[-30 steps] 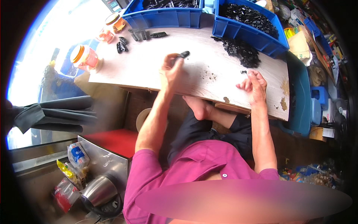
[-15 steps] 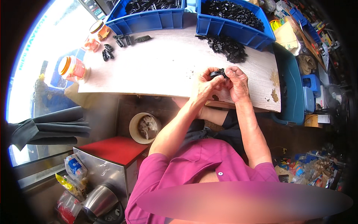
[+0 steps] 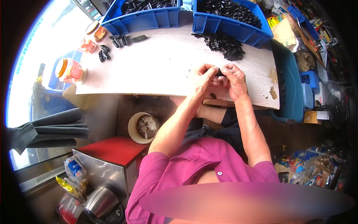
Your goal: The person assembles small plastic components by hand, joining pieces together and placing the assembled parts on the table.
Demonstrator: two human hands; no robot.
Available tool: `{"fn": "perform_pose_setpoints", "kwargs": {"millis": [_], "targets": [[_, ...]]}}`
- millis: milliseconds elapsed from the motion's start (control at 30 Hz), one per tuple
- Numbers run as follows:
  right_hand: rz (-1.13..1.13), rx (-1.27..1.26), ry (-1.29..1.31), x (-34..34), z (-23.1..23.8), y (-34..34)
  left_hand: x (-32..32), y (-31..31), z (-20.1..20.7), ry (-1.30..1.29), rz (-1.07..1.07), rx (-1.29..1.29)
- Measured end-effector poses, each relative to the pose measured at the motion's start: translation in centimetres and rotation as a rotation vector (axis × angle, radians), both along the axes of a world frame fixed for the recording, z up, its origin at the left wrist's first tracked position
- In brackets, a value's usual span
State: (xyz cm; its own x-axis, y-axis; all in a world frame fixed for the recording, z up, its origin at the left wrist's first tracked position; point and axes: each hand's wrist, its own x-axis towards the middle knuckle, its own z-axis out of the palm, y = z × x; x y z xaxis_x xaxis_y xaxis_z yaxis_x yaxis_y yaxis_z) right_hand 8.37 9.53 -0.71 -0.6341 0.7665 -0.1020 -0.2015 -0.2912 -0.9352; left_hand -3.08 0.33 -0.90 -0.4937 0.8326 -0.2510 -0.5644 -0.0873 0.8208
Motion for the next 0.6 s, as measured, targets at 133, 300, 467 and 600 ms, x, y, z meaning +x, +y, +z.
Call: {"fn": "perform_pose_setpoints", "kwargs": {"millis": [133,300,467,600], "targets": [[0.081,0.053,-0.195,0.0,1.6,-0.3,0.2,-0.4,-0.1,-0.043,0.08,0.017],[0.111,0.104,-0.171,-0.1,0.1,-0.5,0.1,-0.8,0.2,-0.062,0.02,0.008],[0.003,0.184,-0.134,-0.1,-0.2,-1.0,-0.2,-0.7,0.5,-0.009,-0.044,0.005],[-0.027,0.094,-0.058,0.6,-0.2,-0.6,-3.7,1.5,-0.3,0.775,0.1,-0.074]]}}
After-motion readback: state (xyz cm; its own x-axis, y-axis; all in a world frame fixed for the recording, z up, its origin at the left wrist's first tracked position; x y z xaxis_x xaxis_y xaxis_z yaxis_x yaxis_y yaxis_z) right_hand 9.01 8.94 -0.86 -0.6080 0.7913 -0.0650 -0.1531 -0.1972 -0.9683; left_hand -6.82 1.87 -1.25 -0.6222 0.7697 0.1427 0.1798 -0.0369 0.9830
